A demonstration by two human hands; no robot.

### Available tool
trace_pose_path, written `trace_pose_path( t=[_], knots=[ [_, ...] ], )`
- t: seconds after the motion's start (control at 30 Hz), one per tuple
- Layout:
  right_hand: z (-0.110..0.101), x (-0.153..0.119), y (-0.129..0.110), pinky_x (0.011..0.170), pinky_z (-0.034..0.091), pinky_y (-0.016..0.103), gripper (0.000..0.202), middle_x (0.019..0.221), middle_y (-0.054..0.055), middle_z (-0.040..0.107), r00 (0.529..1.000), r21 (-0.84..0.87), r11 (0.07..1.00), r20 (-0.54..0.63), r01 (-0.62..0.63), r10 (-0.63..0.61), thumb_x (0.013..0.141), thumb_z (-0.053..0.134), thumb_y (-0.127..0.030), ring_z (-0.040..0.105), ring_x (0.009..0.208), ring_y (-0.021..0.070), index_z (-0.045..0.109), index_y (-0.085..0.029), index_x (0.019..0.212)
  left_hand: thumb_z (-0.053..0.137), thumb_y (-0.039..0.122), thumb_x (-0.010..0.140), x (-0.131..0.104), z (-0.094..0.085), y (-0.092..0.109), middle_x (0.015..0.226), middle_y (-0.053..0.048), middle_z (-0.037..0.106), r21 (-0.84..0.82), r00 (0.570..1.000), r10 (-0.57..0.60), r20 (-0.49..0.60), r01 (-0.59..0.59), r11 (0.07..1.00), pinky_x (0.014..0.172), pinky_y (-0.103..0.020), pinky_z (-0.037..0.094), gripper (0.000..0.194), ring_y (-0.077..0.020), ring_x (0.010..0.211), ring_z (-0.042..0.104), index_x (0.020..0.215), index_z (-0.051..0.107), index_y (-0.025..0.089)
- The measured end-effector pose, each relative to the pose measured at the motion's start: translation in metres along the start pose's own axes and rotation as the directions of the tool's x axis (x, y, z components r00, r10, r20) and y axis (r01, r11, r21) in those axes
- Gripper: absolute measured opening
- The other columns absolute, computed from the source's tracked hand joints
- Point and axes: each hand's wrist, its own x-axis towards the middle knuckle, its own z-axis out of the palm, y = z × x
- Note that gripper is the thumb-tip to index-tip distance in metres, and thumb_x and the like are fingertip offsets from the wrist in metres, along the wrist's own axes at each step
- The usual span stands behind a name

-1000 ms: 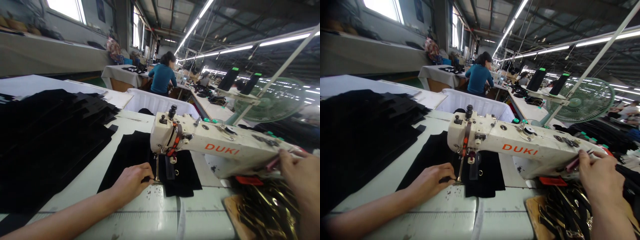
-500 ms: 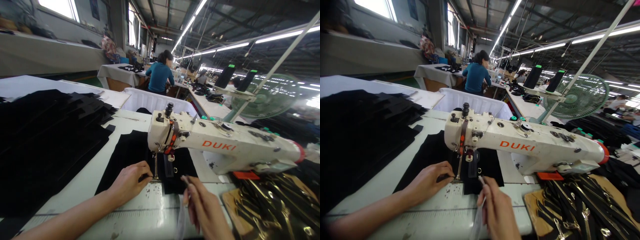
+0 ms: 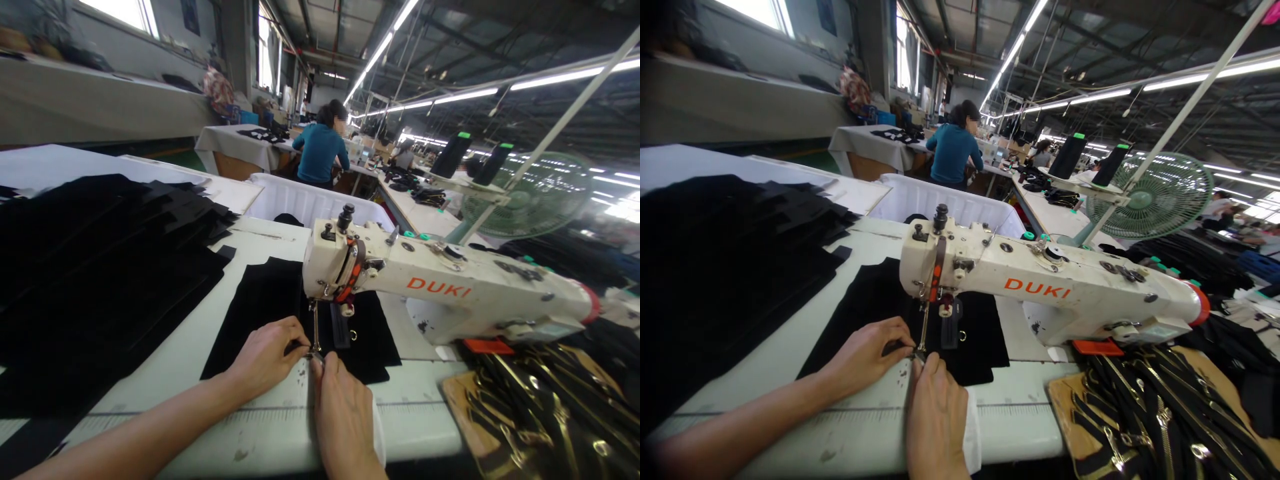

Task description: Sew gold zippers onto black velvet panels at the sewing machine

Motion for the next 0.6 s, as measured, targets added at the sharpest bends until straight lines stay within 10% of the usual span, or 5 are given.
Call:
trace_pose_path(
  t=[0.6],
  knots=[
    [-0.0035,0.0069,-0.0045,0.053,0.052,0.032,0.008,0.079,0.008,0.069,0.992,-0.079,0.997,0.126,-0.02,0.029,0.099,0.053,-0.021,0.072,0.068,0.0255,0.059,-0.016,0.098,0.059,0.018,0.089,-0.0004,-0.0001,0.0055,0.094,0.002,0.068,0.033,0.999,-0.049,-0.016,0.049,0.998,0.072,-0.027,0.044,0.015,-0.0182,0.087,0.065,0.082,0.071,0.024]
  ],
)
